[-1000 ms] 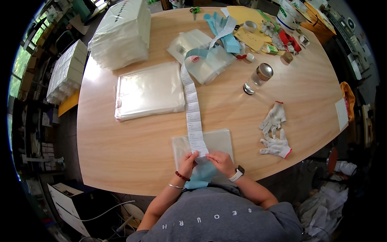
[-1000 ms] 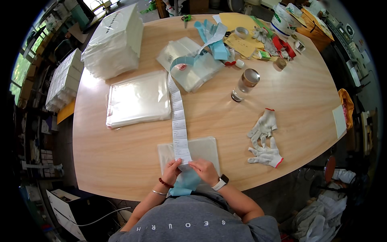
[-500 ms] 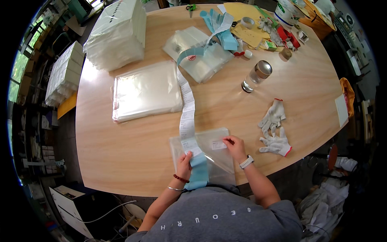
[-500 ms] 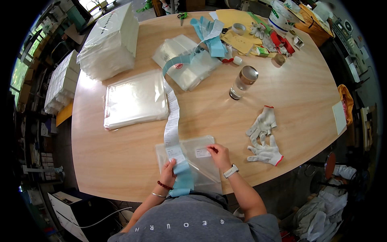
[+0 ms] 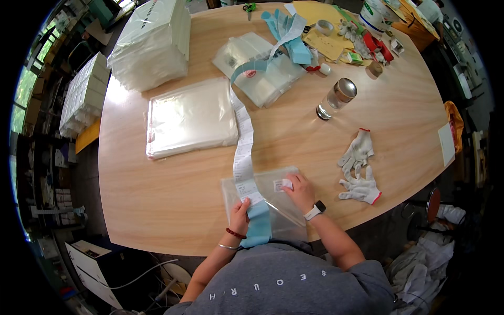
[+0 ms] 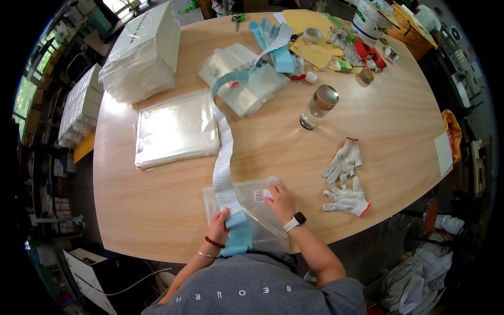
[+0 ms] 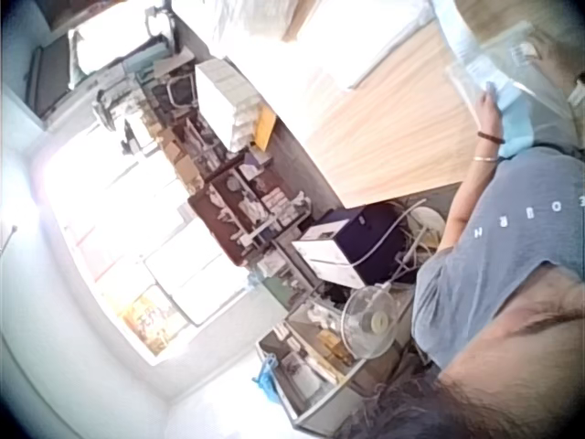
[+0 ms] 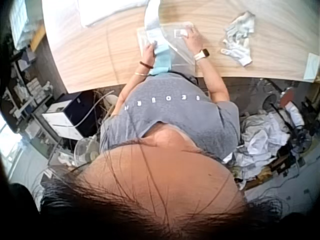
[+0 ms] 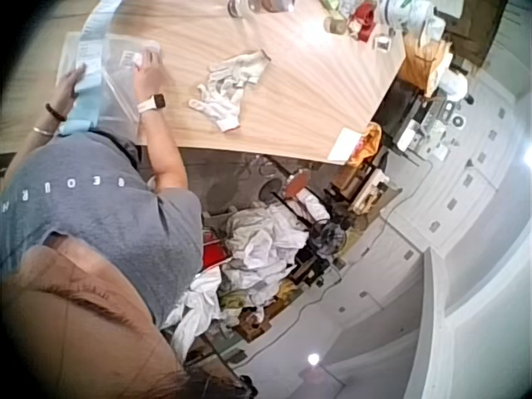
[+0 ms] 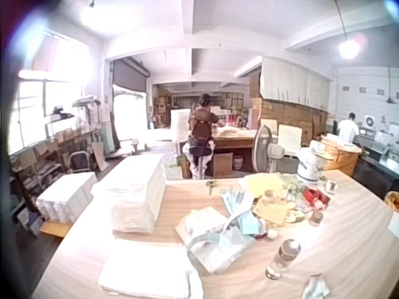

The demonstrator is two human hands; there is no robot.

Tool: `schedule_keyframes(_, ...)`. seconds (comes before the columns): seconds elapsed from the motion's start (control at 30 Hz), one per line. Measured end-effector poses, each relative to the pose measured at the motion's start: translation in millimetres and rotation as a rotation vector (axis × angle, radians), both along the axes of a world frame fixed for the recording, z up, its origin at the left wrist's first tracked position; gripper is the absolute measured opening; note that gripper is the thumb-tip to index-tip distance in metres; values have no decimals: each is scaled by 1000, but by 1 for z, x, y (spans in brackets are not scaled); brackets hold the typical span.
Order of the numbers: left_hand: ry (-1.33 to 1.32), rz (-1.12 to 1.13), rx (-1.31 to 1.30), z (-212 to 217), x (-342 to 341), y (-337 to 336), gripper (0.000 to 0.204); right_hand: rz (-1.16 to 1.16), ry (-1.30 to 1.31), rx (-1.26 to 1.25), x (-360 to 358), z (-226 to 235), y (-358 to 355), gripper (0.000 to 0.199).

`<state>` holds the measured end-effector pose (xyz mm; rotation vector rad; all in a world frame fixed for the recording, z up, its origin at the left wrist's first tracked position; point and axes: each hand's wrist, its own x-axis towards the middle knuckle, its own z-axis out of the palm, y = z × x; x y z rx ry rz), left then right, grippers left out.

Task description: The person places a plastic bag on the table, then repeatedly peels labels from a continuous roll and sticks them onto the bag. The person handles the label roll and the bag throughout the clip.

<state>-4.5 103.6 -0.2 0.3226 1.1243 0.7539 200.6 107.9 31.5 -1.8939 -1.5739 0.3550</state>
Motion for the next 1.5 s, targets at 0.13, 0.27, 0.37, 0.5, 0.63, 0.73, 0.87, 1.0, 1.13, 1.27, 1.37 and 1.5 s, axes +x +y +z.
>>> schedule_keyframes(0.13, 9, -9, 1, -11, -3, -2, 20, -110, -83, 95, 17, -11, 13, 19)
schedule_keyframes(0.27, 1, -10, 4, -9, -4, -1, 21, 134, 193, -253, 46, -14, 17, 17)
schedule_keyframes(0.37, -30, -24, 9, -8, -7, 1, 21, 237, -143, 2, 40, -4, 14, 14)
schedule_keyframes(0.5, -162, -100, -9, -4, -14, 4, 22, 159, -253, 172, 25, 21, 12, 13)
schedule_keyframes(0.63, -201, -54, 28, 26, -8, 6, 22, 155, -29, 237, 24, 21, 2, 10)
schedule_keyframes(0.73, -272, -59, 54, 32, -10, 8, 21, 69, 404, 24, 18, 8, -9, 9)
schedule_keyframes(0.87, -423, -76, 80, 48, -10, 15, 23, 332, 515, -175, -6, 20, -25, 10)
schedule_keyframes(1.0, -349, -132, 126, 16, -12, 15, 25, 480, 770, -414, -23, 1, -45, 11)
schedule_keyframes(1.13, -180, -237, 190, 10, -1, 4, 23, 95, 1149, -256, -35, 14, -30, 19)
schedule_keyframes(1.27, -210, -233, 189, 15, 2, 3, 26, 242, 733, -254, -35, 30, -27, 23)
schedule_keyframes(1.37, -251, -170, 18, 17, 2, 9, 24, 400, 394, -11, -31, 27, -24, 25)
schedule_keyframes(1.5, -82, -214, 70, 8, 1, 8, 23, 412, 209, 5, -31, 30, -31, 22)
